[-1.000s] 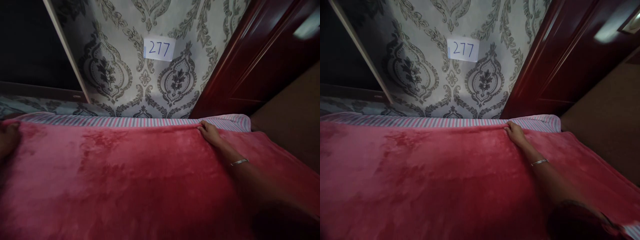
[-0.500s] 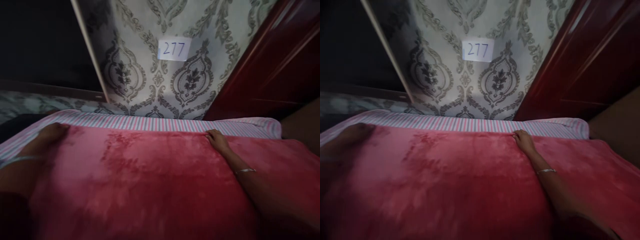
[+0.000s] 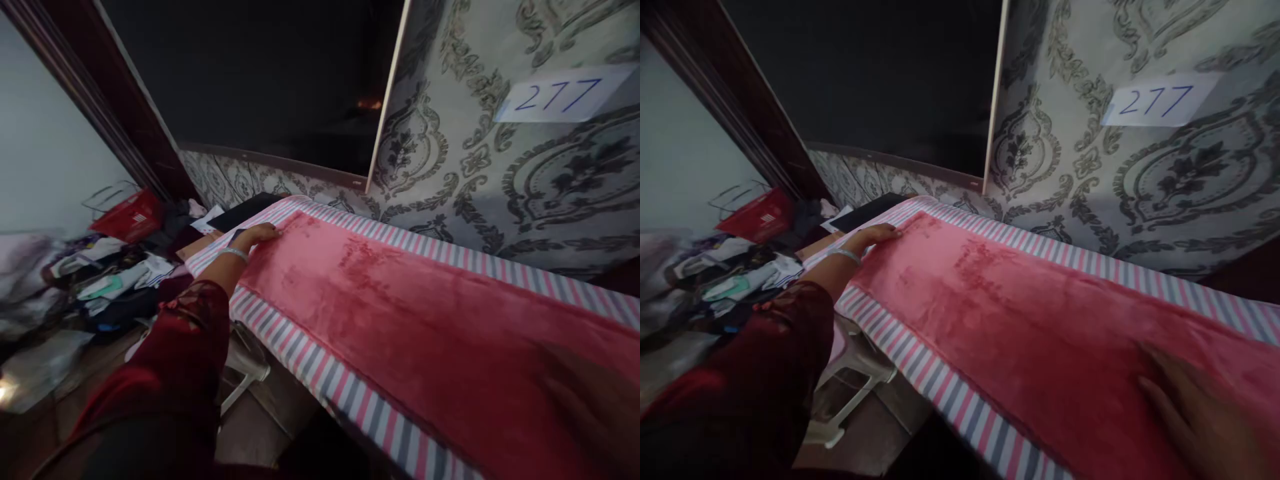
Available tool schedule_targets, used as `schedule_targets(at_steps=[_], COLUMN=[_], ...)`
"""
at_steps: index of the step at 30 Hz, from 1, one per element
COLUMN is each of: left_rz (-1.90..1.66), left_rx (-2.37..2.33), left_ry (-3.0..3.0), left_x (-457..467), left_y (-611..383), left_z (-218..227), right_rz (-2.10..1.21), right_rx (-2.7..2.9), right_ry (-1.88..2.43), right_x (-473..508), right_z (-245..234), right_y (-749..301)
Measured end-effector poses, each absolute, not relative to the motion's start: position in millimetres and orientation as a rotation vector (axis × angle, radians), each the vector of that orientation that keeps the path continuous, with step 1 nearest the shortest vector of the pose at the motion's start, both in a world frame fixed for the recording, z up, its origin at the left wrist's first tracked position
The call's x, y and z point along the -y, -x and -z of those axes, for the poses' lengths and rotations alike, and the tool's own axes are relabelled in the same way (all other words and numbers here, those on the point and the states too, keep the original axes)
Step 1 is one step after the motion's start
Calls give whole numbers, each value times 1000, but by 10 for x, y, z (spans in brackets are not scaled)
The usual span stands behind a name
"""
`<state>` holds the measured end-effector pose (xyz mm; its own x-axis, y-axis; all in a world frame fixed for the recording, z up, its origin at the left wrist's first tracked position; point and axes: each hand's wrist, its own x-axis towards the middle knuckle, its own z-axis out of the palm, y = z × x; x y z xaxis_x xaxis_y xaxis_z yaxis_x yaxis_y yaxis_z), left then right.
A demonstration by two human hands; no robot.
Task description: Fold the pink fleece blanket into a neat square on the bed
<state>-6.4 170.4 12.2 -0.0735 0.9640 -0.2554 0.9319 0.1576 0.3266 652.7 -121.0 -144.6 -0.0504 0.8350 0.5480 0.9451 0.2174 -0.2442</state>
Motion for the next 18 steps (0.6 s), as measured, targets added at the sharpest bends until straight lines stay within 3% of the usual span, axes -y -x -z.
schedule_targets(at_steps=[8, 18], left_rz=[-208, -609], left_rx=[-1938, -1815], left_ry=[-1688, -1530], left_x=[-1313, -1098], left_y=[263, 101], left_z=[-137, -273], right_rz=[372, 438], right_rx=[2061, 2022], right_ry=[1645, 1767], right_x=[1421, 1353], right_z=[1454, 1516], right_y=[-6022, -5892])
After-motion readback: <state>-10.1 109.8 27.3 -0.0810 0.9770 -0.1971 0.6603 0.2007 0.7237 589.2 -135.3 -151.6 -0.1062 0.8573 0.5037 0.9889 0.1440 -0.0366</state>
